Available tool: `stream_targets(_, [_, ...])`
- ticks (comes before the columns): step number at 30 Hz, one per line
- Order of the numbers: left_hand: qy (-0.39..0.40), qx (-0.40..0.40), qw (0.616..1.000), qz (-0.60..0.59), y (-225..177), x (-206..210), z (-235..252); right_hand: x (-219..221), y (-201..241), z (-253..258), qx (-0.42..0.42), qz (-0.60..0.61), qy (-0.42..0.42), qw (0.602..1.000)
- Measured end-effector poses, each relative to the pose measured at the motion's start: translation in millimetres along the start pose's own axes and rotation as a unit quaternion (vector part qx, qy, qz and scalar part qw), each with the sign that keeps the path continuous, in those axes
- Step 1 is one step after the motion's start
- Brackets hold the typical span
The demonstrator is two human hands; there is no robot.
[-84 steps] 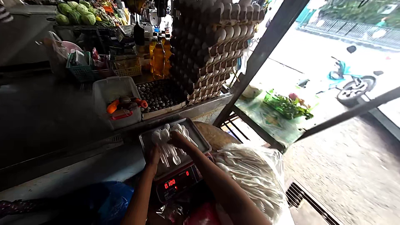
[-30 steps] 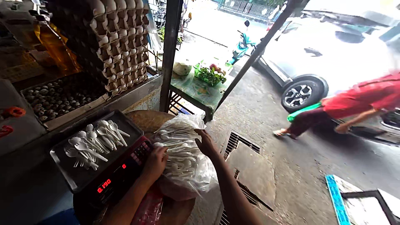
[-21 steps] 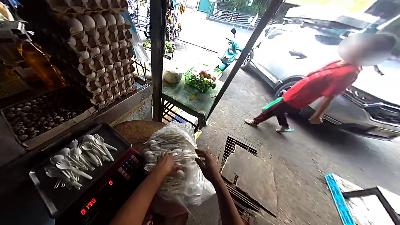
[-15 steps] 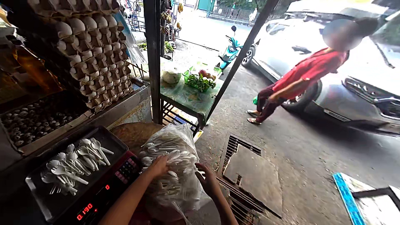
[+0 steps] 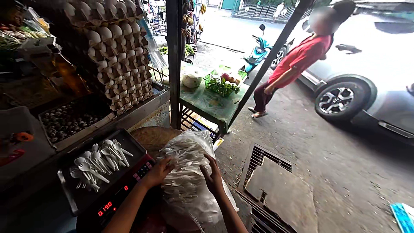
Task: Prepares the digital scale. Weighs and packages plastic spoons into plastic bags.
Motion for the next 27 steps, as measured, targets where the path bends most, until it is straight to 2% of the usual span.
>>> stream_targets(3, [0.008,-0.01,0.995,-0.097,-12.6,-14.9,-20.3,18.2,24.7,22.9,0.019,0.184,0.002,0.983])
stream_targets(6, [0.071,-0.017,0.984,-0.161,-15.5,-16.0,-40.3,44.2,52.6,49.2,0.057,0.376,0.021,0.925])
stream_targets(8, [0.1,-0.037,0.976,-0.189,-12.2,-13.3,-50.9,63.7,70.4,61.1,0.038,0.447,0.064,0.891])
stream_targets(11, [0.097,-0.071,0.961,-0.25,-4.9,-14.6,-65.2,93.4,96.5,69.3,0.005,0.409,0.147,0.901])
stream_targets(14, [0.042,-0.128,0.931,-0.34,2.6,-19.0,-79.3,122.0,119.9,73.2,0.027,0.314,0.284,0.906])
stream_targets(17, [-0.006,-0.105,0.884,-0.456,10.8,-21.0,-85.8,148.7,138.4,73.9,0.025,0.221,0.383,0.897])
stream_targets(19, [-0.035,-0.077,0.852,-0.517,12.4,-25.1,-89.1,154.3,148.6,70.2,0.019,0.21,0.343,0.915])
stream_targets(21, [-0.079,-0.052,0.82,-0.564,14.3,-34.8,-93.8,155.8,149.0,59.4,0.032,0.24,0.249,0.938])
stream_targets(23, [-0.151,-0.029,0.793,-0.59,19.6,-45.2,-99.6,156.1,143.5,31.9,0.065,0.254,0.196,0.945])
stream_targets(25, [-0.245,-0.01,0.753,-0.61,27.1,-57.1,-104.5,160.8,142.0,-7.2,0.105,0.257,0.225,0.934])
stream_targets(27, [-0.311,-0.006,0.701,-0.642,35.1,-67.5,-108.9,168.6,143.1,-41.7,0.133,0.252,0.308,0.908])
Point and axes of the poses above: each hand's wrist, its own z-axis towards the middle knuckle, its own x-axis out of the palm, y = z × x, the point moved 2 cm from there along z, towards the middle knuckle, and after that the axes turned 9 degrees about -x, right-handed, at the moved point
